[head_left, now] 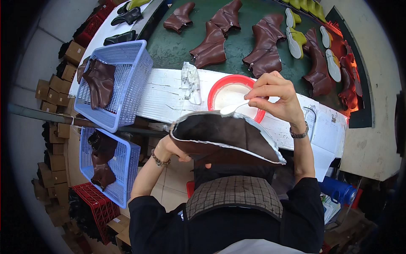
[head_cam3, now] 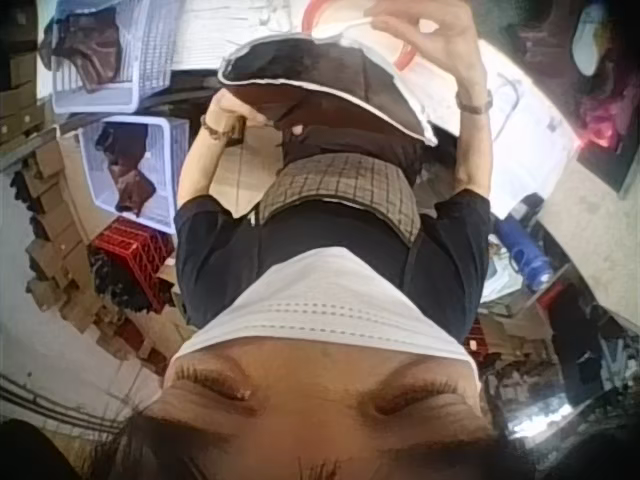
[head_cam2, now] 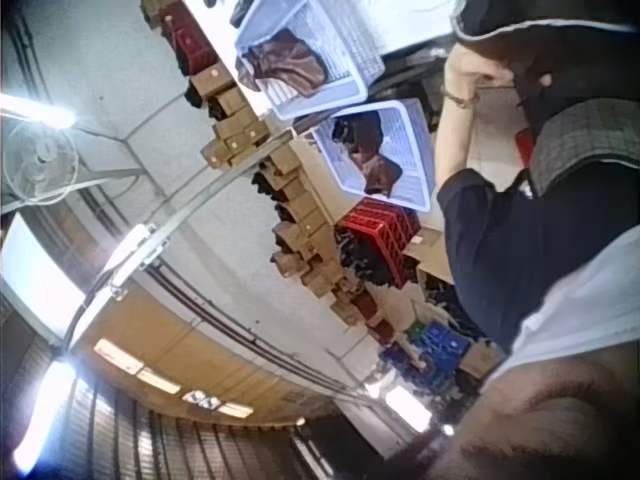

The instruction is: Applying adhesive to the edges of leather shoe upper components using a brush and a bowl of glue.

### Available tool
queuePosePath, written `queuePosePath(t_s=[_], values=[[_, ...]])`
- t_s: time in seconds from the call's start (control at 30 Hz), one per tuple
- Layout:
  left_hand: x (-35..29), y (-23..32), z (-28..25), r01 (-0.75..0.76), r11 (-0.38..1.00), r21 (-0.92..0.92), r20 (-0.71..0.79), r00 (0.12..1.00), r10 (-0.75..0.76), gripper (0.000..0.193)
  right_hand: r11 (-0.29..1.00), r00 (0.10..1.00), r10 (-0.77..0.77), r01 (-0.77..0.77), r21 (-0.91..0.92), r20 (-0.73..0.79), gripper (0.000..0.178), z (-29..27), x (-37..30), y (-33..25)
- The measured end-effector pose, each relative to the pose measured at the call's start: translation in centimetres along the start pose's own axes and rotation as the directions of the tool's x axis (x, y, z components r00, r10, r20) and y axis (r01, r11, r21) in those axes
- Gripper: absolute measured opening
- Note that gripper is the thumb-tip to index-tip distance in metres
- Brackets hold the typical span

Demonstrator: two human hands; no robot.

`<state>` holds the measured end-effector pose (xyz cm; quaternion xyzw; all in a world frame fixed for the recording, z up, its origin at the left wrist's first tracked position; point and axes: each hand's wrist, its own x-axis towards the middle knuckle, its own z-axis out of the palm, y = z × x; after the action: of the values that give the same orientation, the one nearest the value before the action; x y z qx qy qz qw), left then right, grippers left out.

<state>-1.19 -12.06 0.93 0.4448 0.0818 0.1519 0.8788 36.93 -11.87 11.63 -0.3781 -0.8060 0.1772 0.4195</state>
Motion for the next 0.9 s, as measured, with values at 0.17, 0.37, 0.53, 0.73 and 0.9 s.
queuePosePath(t_s=[0.17, 0.37, 0.53, 0.73, 0.9], values=[[2.9, 0.8, 2.3, 0.257, 0.959, -0.122, 0.010, 0.966, -0.257, 0.071, 0.996, 0.995, -0.090, 0.091, -0.020, 0.037, 0.019, 0.8, 1.9, -0.4], [3.2, 2.6, 3.5, 0.249, 0.956, -0.156, -0.154, 0.950, -0.273, 0.068, 0.999, 0.999, -0.050, 0.050, -0.007, 0.005, 0.021, 2.2, 3.0, 0.3], [1.6, 6.4, 1.1, 0.035, 0.993, 0.116, -0.583, 0.812, 0.040, 0.075, 0.807, 0.776, 0.557, -0.420, 0.416, -0.297, 0.019, 2.4, -4.3, 9.6], [6.4, 10.4, -10.4, 0.253, 0.538, 0.804, -0.585, 0.497, 0.641, 0.074, 0.636, 0.472, 0.771, -0.594, 0.493, -0.427, 0.024, 6.4, -14.2, 15.6], [11.1, 12.0, -22.1, 0.479, 0.100, 0.872, -0.306, 0.374, 0.875, 0.063, 0.653, 0.430, 0.757, -0.531, 0.540, -0.492, 0.021, 7.0, -13.4, 14.7]])
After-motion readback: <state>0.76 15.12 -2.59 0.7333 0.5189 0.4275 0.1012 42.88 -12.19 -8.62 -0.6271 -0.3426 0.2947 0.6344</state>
